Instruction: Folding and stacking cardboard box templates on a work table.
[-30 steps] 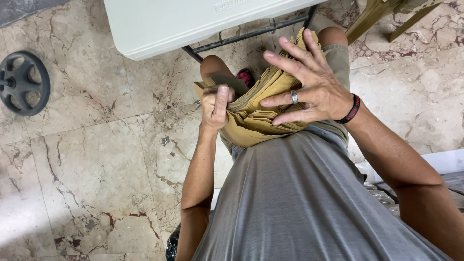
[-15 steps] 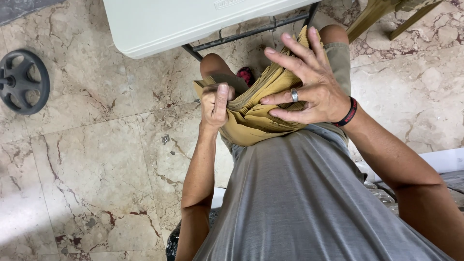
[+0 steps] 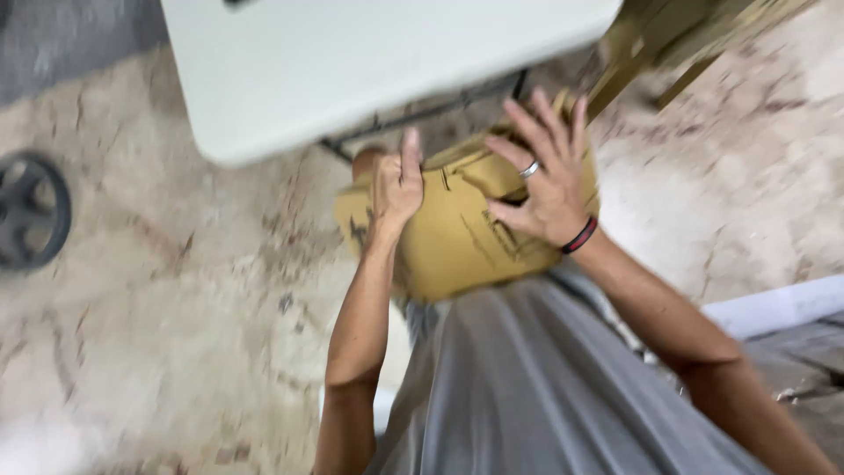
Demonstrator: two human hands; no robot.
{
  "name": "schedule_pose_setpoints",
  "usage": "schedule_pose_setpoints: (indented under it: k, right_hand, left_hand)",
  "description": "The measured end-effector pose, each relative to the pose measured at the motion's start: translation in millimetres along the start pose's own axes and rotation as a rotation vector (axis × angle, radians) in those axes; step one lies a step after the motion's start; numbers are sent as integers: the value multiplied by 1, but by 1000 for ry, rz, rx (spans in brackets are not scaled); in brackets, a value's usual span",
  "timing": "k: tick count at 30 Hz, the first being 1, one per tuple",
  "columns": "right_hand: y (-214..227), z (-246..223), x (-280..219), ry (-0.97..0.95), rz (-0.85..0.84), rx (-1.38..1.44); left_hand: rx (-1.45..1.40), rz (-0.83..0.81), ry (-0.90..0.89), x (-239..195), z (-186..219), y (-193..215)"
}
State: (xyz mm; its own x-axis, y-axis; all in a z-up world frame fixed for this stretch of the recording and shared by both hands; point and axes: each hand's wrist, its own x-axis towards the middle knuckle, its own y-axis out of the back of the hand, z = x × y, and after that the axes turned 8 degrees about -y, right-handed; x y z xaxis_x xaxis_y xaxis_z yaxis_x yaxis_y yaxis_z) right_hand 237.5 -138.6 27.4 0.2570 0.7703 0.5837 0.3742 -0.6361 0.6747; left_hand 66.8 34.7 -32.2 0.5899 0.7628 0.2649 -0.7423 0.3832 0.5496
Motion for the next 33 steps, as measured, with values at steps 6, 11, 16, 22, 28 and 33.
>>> schedule_pose_setpoints:
  k: [6,11,16,22,28,33]
  right_hand:
    - [-45,88,-36,-373,-68,-107]
    - [-102,161,-112,-408,-153,-359]
    - [-55,98,-55,-766,-335,-9]
    - [-42,99,-56,-1514,-281,860]
    - [-43,73,-42,-1353,-715,501]
    - [-41,55,-52,-870,-399,468]
  left_hand:
    - [114,-476,278,54,13,-83]
    - [320,-771,350,80,42,-110]
    - [333,-915,438,83,72,-105]
    - [247,-910,495,93,30,-111]
    - [-86,-959,537,119,29,-75]
    - [-61,-1418,363,129,-7,-60]
